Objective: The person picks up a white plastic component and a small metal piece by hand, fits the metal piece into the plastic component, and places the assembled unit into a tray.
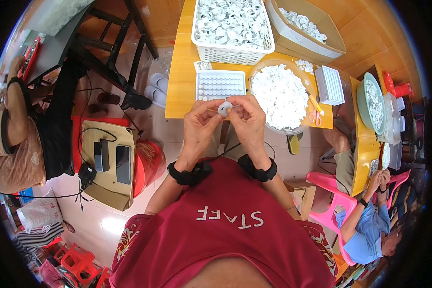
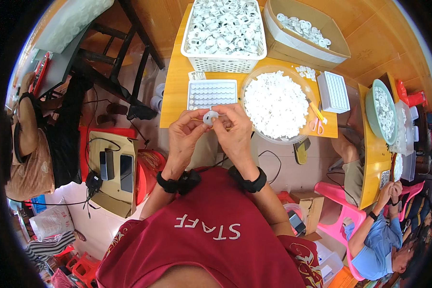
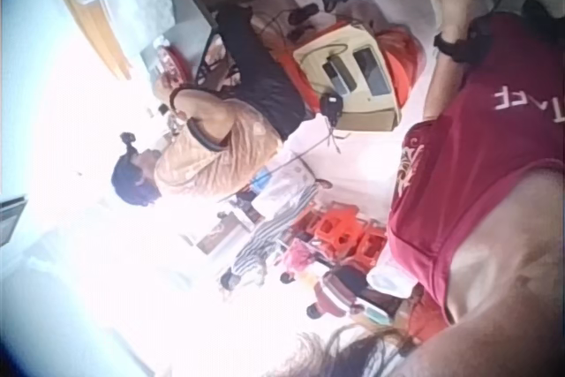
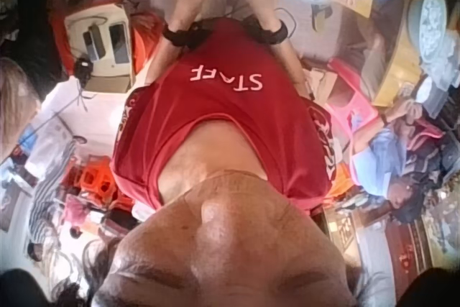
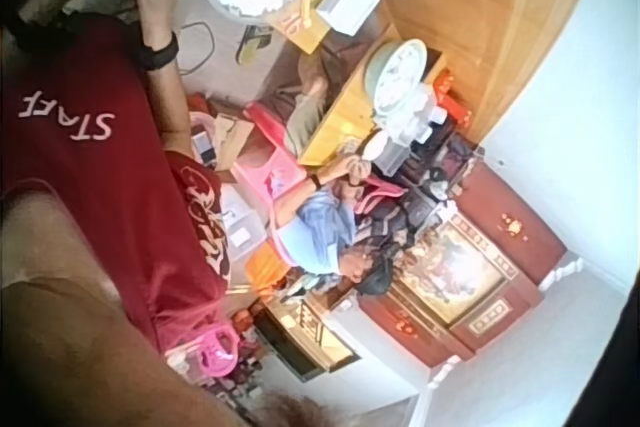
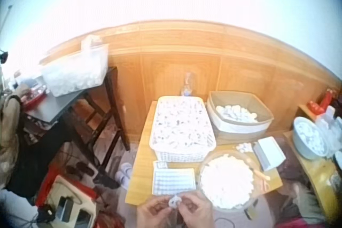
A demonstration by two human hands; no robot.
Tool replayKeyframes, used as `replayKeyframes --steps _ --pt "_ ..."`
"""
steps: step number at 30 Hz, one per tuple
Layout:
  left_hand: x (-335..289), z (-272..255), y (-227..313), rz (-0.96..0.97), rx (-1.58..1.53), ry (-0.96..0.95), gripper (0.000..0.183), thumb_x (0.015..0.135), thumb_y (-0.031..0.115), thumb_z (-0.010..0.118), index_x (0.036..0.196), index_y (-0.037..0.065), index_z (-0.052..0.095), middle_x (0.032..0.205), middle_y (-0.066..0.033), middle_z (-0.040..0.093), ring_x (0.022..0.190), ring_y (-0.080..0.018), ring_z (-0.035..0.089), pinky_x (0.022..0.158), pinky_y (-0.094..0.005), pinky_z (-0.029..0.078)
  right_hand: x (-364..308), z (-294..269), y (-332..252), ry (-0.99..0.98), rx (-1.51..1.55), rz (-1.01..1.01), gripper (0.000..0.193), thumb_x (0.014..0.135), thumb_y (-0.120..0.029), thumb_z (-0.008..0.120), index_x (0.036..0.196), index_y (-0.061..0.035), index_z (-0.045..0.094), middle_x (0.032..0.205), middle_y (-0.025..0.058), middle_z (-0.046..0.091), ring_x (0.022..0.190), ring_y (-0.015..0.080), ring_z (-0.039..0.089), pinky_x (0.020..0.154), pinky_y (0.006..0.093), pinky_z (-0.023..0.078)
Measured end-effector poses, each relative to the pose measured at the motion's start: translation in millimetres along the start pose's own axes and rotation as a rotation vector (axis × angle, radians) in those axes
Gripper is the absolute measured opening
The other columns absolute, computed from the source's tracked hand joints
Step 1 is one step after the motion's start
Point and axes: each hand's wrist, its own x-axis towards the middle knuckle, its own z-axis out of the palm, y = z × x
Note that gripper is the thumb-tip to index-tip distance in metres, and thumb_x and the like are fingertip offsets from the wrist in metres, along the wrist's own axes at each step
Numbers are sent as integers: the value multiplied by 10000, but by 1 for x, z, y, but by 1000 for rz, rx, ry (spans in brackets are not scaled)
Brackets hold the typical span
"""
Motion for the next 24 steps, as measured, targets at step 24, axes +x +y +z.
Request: replayKeyframes --steps 24 --pt "-4 9 -3 230 481 -13 336 740 -119 440 1034 -28 575 899 -118 484 772 -214 534 676 -292 455 -5 5 -3 44 -568 -230 184 659 -15 603 841 -4 625 667 121 517 553 254 535 487 350 425"
